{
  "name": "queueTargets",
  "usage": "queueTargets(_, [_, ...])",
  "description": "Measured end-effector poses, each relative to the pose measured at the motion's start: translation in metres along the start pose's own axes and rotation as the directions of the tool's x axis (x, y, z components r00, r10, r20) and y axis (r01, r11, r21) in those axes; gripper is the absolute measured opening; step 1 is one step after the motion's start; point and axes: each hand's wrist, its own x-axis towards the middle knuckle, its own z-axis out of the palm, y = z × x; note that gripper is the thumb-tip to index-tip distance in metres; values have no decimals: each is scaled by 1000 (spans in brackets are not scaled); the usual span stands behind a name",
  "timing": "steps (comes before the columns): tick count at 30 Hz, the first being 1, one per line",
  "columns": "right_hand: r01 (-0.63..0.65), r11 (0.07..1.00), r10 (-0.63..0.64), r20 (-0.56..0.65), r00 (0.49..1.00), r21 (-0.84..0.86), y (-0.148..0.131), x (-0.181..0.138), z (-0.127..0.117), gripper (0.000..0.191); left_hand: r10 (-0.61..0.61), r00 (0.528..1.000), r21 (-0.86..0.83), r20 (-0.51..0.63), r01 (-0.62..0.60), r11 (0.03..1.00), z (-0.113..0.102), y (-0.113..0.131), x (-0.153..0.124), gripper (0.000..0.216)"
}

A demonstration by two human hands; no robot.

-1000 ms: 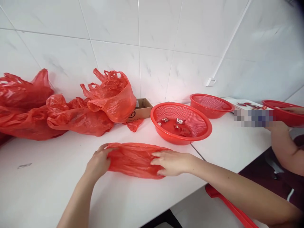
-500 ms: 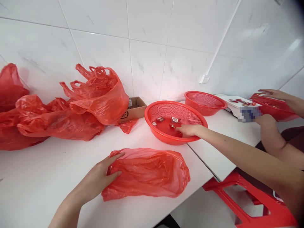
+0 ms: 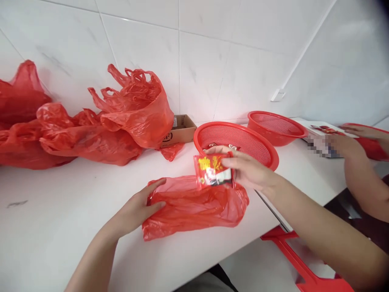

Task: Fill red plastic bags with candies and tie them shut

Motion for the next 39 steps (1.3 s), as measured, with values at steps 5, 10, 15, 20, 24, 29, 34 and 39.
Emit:
queueTargets(5, [-99,993,99,19,995,57,47,7,41,28,18,1000,15,11,-18,1000,2,1,0,70])
queueTargets(10, [-121,892,99,-73,992,-435,84,14,39,31,19,1000,126,-24,-16,992,2,-3,-1,71])
queueTargets(15, [-97,319,-129,-145,981,-943,92,10,36,41,6,1000,201,-12,-3,979,4,-5,0,76])
queueTargets(20, [15,130,-124,-2,992,-991,91,6,46,37,30,999,227,14,-32,973,8,-2,-1,78])
queueTargets(24, [-132,56,-7,-132,991,-990,95,18,39,42,-24,998,273,52,9,962,8,-5,-3,89])
queueTargets(29, [-260,18,95,-258,962,-965,97,28,34,44,-41,993,238,114,13,971,4,-7,-6,91])
queueTargets(34, [-81,93,96,-72,993,-992,55,-8,53,52,-57,998,193,9,54,980,-2,-1,-9,90])
queueTargets(39, [33,383,-102,-7,995,-923,-16,1,17,39,130,981,-25,143,-128,991,-3,9,-13,77])
